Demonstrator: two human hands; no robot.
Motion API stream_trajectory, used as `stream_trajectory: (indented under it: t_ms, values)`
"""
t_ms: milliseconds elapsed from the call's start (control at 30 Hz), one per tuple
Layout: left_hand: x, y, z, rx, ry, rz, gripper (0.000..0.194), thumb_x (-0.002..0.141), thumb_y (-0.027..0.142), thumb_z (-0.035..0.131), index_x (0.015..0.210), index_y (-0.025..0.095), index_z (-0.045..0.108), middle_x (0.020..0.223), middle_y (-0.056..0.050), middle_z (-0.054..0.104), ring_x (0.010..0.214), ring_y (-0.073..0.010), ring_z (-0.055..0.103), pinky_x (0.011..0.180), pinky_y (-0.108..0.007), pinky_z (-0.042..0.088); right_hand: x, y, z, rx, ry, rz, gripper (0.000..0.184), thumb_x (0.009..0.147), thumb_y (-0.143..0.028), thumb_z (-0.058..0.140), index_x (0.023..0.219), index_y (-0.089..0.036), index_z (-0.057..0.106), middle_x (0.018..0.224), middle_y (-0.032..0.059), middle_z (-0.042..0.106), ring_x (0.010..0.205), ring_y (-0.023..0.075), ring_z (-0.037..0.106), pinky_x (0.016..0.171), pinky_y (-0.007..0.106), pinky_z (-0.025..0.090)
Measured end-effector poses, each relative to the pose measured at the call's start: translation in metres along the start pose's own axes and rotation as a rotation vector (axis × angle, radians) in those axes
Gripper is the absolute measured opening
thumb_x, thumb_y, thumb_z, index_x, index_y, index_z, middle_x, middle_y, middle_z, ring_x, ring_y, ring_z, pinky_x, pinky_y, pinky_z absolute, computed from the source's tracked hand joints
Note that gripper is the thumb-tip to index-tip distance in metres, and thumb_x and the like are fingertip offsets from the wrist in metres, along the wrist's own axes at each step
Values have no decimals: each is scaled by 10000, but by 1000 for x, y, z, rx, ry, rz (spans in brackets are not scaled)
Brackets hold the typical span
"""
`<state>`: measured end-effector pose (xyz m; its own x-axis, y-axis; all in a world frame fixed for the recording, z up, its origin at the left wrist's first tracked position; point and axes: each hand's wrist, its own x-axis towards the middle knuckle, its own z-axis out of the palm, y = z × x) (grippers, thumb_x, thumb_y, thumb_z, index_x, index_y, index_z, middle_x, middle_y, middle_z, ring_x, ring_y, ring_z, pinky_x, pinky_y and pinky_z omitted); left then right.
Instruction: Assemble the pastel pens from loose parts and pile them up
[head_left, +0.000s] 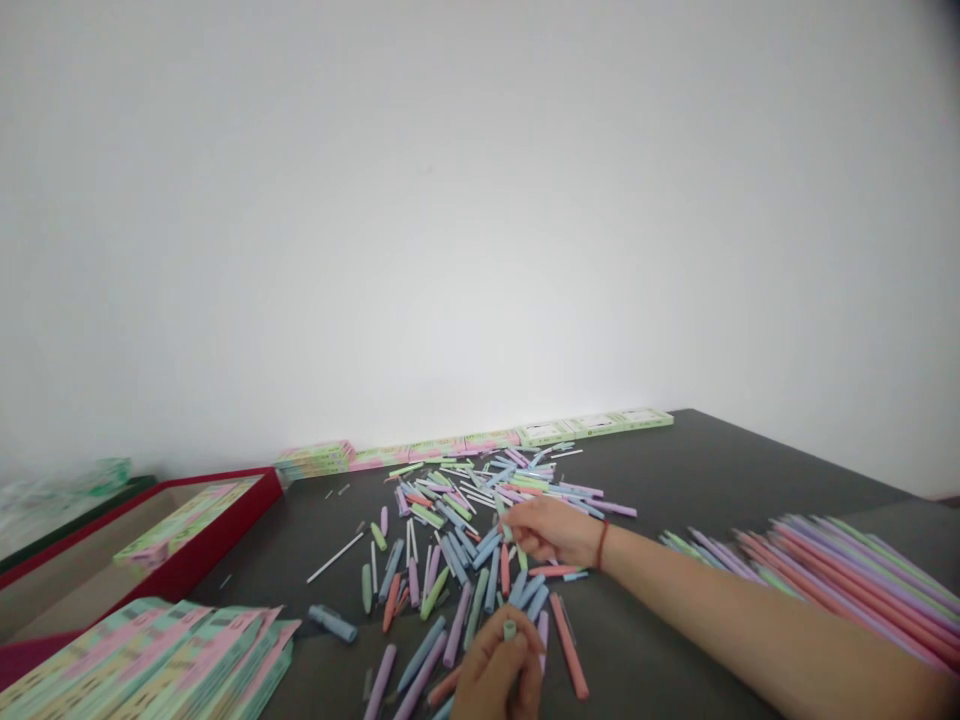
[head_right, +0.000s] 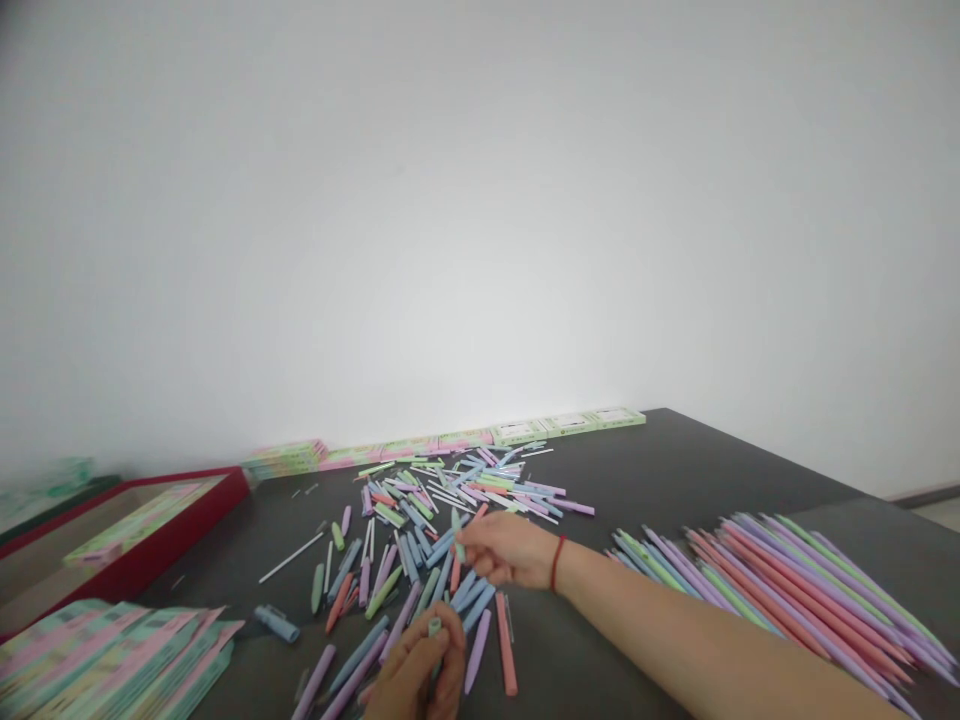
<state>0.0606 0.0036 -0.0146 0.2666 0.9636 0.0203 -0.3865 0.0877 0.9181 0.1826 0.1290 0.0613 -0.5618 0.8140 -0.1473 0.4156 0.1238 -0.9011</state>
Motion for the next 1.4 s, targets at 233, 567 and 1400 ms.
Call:
stream_trajectory:
  t_ms: [233, 567, 1400]
  values:
    - [-4, 6, 10, -102, 90, 49, 241, 793, 394, 574, 689, 191, 494, 403, 108, 367, 310, -27, 174, 294, -122, 190, -116, 36, 33, 182, -252, 232, 166, 727, -275, 530, 610, -159, 551, 522, -41, 507, 361, 46, 391, 330, 142, 273]
    - [3, -2, 2, -107, 85, 4, 343, 680, 490, 658, 644, 188, 501, 360, 112, 377, 262, -14, 167, 247, -120, 165, -88, 18, 15, -840, 99, -59, 209, 837, -272, 520, 717, -155, 644, 670, 27, 660, 645, 133, 592, 566, 210, 393]
    - [2, 1, 2, -64, 209, 71, 329, 731, 467, 651, 854, 220, 473, 402, 141, 368, 292, -18, 149, 318, -146, 120, -6, -17, -17, -774, -58, -134, 105, 826, -181, 536, 867, -124, 614, 764, 8, 617, 712, 117, 561, 624, 208, 435]
